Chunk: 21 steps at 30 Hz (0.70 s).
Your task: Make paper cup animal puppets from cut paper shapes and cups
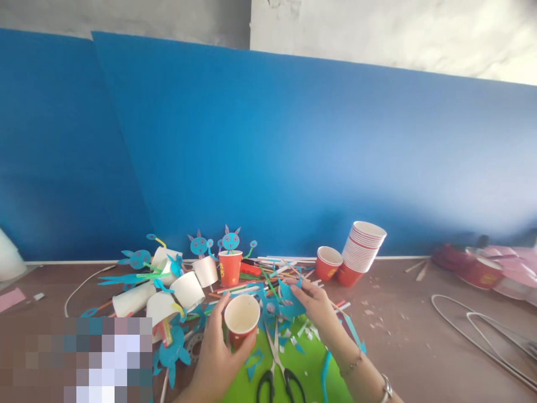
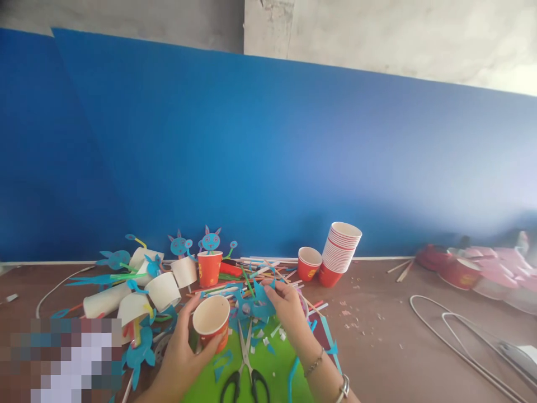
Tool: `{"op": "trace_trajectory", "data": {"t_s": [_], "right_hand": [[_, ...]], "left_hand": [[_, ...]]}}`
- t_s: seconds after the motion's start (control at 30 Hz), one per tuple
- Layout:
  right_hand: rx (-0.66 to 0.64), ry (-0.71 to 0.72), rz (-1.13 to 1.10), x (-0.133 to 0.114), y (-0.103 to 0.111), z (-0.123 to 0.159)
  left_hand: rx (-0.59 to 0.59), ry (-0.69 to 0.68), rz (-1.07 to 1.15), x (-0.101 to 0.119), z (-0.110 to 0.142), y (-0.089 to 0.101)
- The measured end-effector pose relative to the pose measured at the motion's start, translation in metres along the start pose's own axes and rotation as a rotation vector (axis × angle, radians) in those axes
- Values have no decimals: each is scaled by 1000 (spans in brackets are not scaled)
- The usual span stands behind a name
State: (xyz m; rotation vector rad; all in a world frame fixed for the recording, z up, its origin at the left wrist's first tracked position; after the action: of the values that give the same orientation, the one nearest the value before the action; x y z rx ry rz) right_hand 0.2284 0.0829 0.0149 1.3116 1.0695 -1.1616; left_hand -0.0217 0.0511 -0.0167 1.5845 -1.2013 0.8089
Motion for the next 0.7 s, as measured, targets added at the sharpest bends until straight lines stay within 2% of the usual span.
{"op": "trace_trajectory", "data": {"t_s": [0.07,0.13,0.27,0.47,0.53,0.7], "right_hand": [[-69,-108,-228,6,-7,2],[-121,-166,-329,6,-15,5],[-177,-170,-387,4,-22,8],[-189,-151,-333,6,-22,7],[-166,-159,-325,5,-20,7],[-113,-160,-272,5,-12,6]], "left_hand": [[-16,-5,-2,0,0,-2],[-38,-2,1,1,0,-4],[-48,19,39,4,0,-4],[-176,3,-20,3,0,-11],[-142,-1,-52,4,-2,-8],[28,-22,-175,11,-7,7]]}}
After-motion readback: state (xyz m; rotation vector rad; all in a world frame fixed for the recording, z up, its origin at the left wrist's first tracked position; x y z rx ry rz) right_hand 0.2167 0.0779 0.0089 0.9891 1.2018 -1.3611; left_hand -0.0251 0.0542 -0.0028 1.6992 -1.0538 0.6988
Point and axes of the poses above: each hand's wrist, its own z-axis away from the middle knuckle, its own y-axis out of the back of the hand, x = y × z, the point moved 9 cm from there along -z, towards the middle knuckle, and after that the axes turned 7 degrees about -x, right-handed, at the moved point
